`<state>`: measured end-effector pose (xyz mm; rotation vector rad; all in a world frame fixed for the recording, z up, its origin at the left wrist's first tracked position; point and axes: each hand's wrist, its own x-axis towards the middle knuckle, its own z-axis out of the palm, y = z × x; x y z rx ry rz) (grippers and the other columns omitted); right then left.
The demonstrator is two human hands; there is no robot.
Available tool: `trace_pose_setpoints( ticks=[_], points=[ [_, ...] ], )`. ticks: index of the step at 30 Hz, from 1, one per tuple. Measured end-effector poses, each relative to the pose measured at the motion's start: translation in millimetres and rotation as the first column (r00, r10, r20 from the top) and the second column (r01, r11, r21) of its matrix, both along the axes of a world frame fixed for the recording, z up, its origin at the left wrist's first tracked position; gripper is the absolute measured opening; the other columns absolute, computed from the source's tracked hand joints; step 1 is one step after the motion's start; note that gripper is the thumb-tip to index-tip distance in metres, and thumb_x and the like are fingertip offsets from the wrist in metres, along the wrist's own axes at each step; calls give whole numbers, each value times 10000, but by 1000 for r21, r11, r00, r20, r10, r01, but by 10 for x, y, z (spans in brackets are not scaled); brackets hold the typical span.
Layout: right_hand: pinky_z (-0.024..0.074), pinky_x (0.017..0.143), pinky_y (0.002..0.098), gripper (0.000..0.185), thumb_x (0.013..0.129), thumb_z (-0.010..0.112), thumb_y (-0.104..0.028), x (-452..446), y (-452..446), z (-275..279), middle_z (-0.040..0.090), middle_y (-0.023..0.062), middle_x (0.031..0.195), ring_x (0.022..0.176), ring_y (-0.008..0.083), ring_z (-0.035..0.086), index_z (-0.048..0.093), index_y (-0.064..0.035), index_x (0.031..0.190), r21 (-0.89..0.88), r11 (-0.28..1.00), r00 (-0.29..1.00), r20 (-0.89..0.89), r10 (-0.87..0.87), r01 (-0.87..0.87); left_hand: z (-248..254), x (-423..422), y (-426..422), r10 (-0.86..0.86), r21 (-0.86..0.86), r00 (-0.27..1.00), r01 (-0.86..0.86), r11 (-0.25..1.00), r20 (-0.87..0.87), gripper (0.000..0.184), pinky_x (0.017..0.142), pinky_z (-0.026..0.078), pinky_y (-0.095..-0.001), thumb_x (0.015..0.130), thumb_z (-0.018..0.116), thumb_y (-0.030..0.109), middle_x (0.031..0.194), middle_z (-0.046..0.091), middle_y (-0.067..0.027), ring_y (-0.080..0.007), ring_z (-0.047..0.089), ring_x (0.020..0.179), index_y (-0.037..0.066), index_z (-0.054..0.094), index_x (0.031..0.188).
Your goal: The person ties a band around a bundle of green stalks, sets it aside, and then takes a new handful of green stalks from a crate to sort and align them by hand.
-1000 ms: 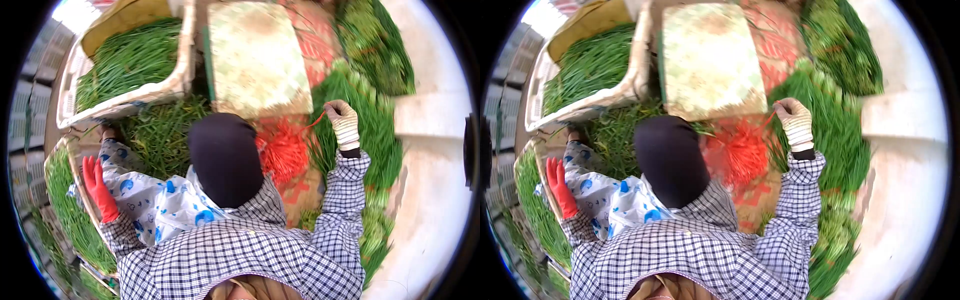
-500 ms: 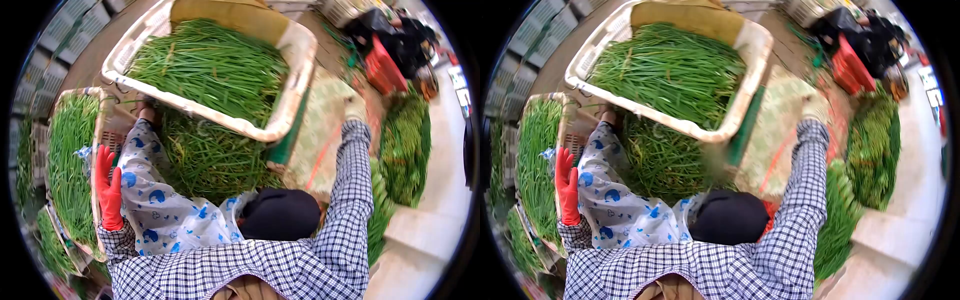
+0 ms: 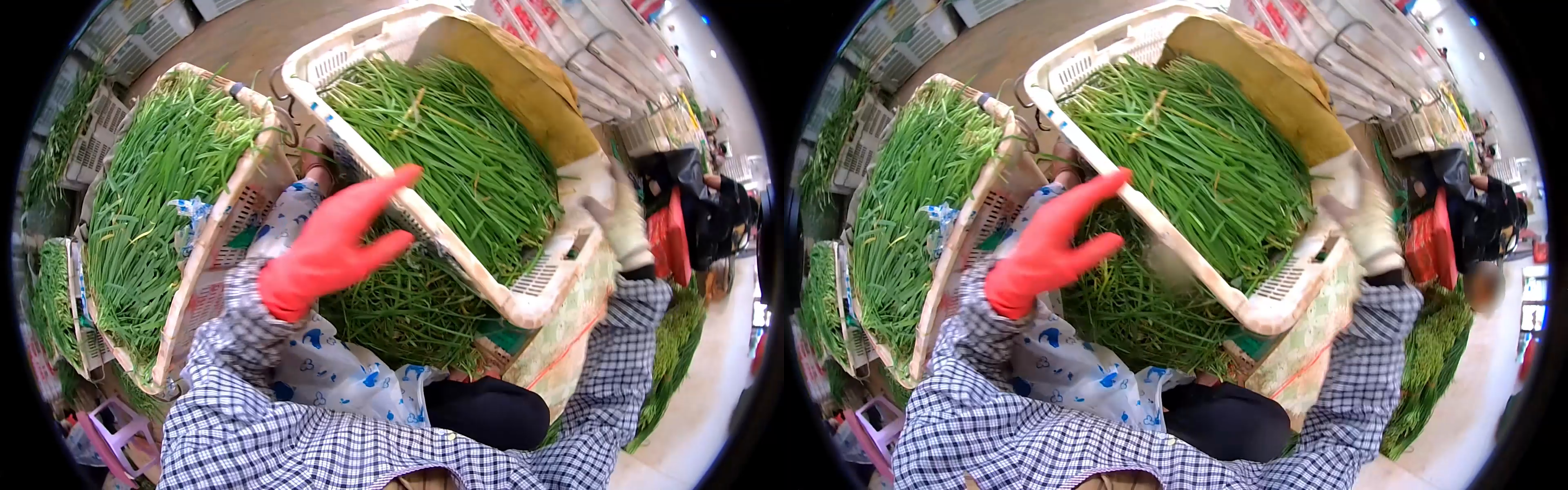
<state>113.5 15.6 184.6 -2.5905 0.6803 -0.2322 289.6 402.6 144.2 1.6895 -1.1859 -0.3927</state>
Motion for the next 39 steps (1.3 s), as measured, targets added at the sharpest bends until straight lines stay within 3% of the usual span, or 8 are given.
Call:
trace_pose_setpoints(
  ticks=[4, 8, 14, 18, 23, 26, 28, 39],
  points=[
    [309, 1116, 415, 1027, 673, 817, -430, 1388, 840, -589, 430, 259, 1402, 1316, 385, 404, 305, 36, 1432, -115, 944, 939, -194, 284, -309, -433, -66, -277, -35, -78, 995, 42, 996, 94, 661, 991, 432, -406, 797, 692, 138, 1259, 566, -163, -328, 546, 1148, 47, 428, 1396],
    [149, 1174, 440, 1175, 675, 721, -630, 2630, 1199, -1396, 247, 226, 1526, 1429, 353, 209, 161, 2, 1492, -148, 957, 935, -294, 197, -249, -558, -48, -147, -19, -58, 998, 23, 998, 67, 672, 990, 442, -391, 774, 697, 62, 1270, 556, -170, -333, 549, 1153, 15, 426, 1387],
    [129, 1173, 478, 1121, 734, 608, -710, 3089, 1416, -1829, 239, 221, 1533, 1433, 344, 214, 171, -16, 1497, -43, 979, 891, -425, 162, -199, -502, 75, -95, 3, -68, 999, -5, 998, -39, 659, 1017, 424, -392, 786, 702, 75, 1317, 533, -177, -336, 528, 1196, 1, 426, 1379],
    [259, 1097, 534, 1008, 759, 680, -559, 2813, 1878, -2555, 408, 231, 1387, 1307, 357, 378, 234, -5, 1473, -605, 712, 931, -293, 217, -356, -474, 73, -91, 6, -98, 998, -12, 995, -59, 701, 1019, 417, -407, 795, 690, 109, 1285, 545, -174, -337, 532, 1173, 38, 388, 1423],
    [256, 1097, 537, 1222, 635, 787, -566, 2724, 1859, -2170, 361, 223, 1424, 1300, 354, 388, 141, 16, 1494, -486, 832, 943, -307, 125, -268, -484, 33, -115, 6, -111, 998, -12, 994, -59, 711, 1020, 417, -403, 797, 691, 110, 1285, 546, -176, -337, 532, 1175, 38, 378, 1431],
    [324, 1038, 557, 962, 796, 662, -390, 2755, 1819, -1924, 364, 240, 1426, 1282, 386, 413, 135, 3, 1499, -275, 924, 874, -473, 111, -266, -480, 46, -96, -5, -55, 992, -2, 998, -128, 719, 1019, 418, -399, 795, 694, 107, 1293, 544, -178, -338, 534, 1172, 36, 373, 1435],
    [336, 1042, 558, 1205, 654, 806, -499, 2741, 1871, -2003, 352, 243, 1437, 1287, 368, 417, 102, -36, 1516, -204, 913, 811, -554, 190, -353, -476, 58, -92, 11, -46, 989, -18, 999, -147, 726, 1013, 421, -398, 793, 697, 104, 1301, 539, -181, -340, 537, 1166, 33, 368, 1437],
    [466, 971, 412, 1095, 712, 777, -243, 2854, 1716, -1809, 452, 233, 1366, 1190, 335, 540, 66, -101, 1532, -76, 976, 841, -524, 134, -203, -483, 49, -145, 28, -33, 991, -32, 999, -131, 716, 1029, 408, -392, 812, 684, 112, 1345, 517, -175, -332, 519, 1209, 31, 356, 1443]
  ],
)
